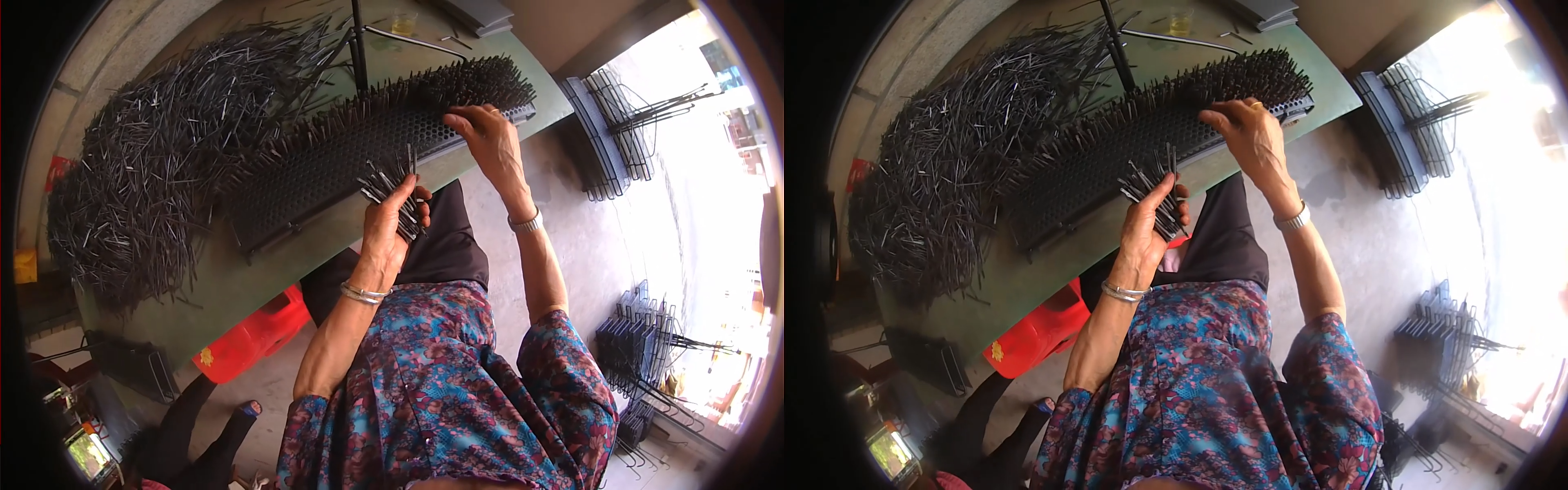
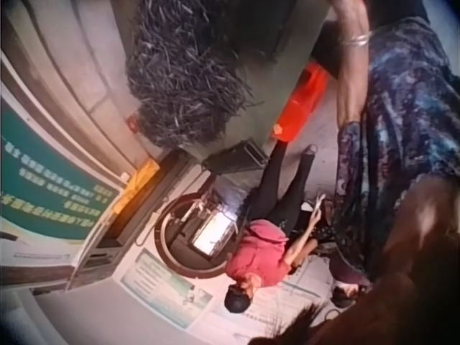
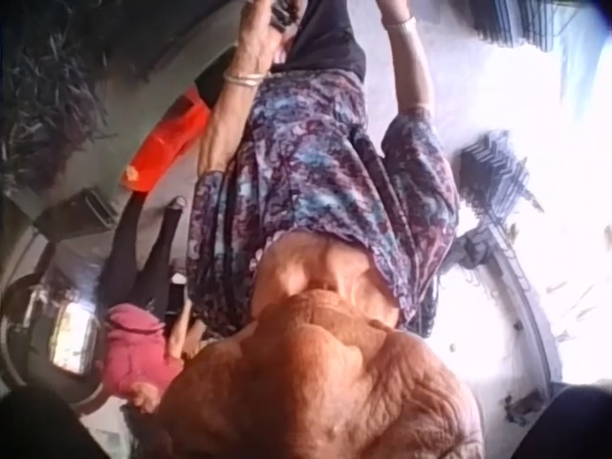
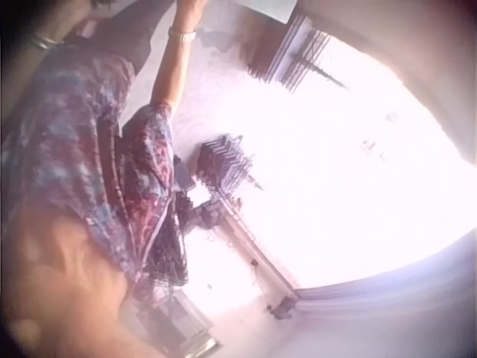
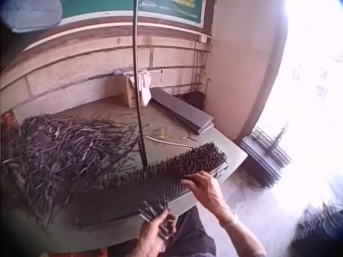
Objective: Manually inserting thin metal pins into a perforated grid plate.
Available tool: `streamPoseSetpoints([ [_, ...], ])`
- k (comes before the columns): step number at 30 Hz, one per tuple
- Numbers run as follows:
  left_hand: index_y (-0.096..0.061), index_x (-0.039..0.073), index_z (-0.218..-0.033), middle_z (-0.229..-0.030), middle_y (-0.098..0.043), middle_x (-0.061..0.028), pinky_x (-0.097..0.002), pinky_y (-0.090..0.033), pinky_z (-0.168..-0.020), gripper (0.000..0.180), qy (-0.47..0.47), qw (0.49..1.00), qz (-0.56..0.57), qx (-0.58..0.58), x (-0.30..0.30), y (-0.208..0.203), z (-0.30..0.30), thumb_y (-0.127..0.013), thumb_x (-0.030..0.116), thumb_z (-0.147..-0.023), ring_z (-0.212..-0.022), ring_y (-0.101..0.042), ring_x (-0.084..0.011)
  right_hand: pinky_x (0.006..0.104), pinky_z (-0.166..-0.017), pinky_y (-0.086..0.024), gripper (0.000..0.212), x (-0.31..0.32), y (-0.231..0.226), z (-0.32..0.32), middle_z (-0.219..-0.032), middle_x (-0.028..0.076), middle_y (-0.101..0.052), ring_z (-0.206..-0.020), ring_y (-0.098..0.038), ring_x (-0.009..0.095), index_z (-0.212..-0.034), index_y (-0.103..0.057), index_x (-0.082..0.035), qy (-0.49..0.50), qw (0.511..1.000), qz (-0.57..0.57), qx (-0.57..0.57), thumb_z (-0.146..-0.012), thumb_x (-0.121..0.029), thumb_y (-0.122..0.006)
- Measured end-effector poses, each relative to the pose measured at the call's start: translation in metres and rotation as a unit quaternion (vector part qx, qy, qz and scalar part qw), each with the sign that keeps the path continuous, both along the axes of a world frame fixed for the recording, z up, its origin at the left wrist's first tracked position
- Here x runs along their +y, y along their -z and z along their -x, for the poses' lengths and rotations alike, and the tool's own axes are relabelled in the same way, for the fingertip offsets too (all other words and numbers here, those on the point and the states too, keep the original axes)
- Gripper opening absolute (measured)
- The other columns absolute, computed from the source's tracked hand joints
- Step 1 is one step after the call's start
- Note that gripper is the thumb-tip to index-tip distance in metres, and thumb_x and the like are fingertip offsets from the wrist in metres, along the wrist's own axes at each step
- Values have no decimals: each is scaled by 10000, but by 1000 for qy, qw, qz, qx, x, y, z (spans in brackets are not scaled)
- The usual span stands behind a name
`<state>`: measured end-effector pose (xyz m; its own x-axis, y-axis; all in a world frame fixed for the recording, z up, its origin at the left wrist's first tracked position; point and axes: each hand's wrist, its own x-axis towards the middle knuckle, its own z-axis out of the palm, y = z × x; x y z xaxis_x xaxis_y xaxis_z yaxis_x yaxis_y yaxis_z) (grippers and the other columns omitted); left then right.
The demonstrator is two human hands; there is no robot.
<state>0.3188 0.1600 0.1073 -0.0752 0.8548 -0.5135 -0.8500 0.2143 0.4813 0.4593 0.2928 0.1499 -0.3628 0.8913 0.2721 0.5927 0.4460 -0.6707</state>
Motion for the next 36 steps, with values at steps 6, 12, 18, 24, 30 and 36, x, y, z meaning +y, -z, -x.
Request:
streamPoseSetpoints([
  [6,-643,17,-1007,-801,-684,-112,-273,-488,-486,225,4,999,-11,45,-1,-5,2,-695,199,-887,-593,-625,-153,249,-662,-493,299,-20,-2,13,-808,25,-651,-721,-591,90,-1054,-670,24,-179,946,261,77,-924,-245,-659],
  [12,-656,14,-1004,-806,-700,-115,-263,-470,-478,244,31,996,14,80,-3,-8,6,-691,224,-884,-608,-640,-162,239,-665,-517,213,-17,-4,15,-796,34,-647,-711,-619,88,-987,-645,34,-165,911,347,148,-938,-172,-621],
  [18,-644,34,-1037,-847,-701,-123,-294,-528,-555,243,34,996,13,76,-1,-5,10,-675,232,-899,-711,-668,-185,261,-678,-553,169,-14,-14,12,-817,82,-668,-741,-678,142,-999,-606,41,-166,918,326,152,-944,-118,-586],
  [24,-581,107,-1148,-1051,-664,-141,-511,-552,-822,256,27,994,3,-102,2,27,16,-599,277,-958,-960,-652,-271,268,-659,-538,77,3,-22,27,-833,106,-689,-759,-705,158,-964,-574,17,3,980,62,191,-918,-44,-587],
  [30,-582,97,-1120,-1040,-672,-148,-455,-568,-785,221,-5,997,21,-76,4,25,8,-570,261,-973,-889,-649,-245,296,-609,-518,59,26,7,41,-784,124,-666,-723,-706,203,-950,-578,-3,23,983,-63,171,-908,-41,-595],
  [36,-603,80,-1064,-967,-680,-132,-422,-574,-728,197,-13,999,27,-41,3,12,9,-584,250,-966,-817,-641,-198,337,-631,-512,53,36,23,44,-815,129,-658,-717,-677,261,-932,-579,-17,9,986,-73,149,-894,-52,-594],
])
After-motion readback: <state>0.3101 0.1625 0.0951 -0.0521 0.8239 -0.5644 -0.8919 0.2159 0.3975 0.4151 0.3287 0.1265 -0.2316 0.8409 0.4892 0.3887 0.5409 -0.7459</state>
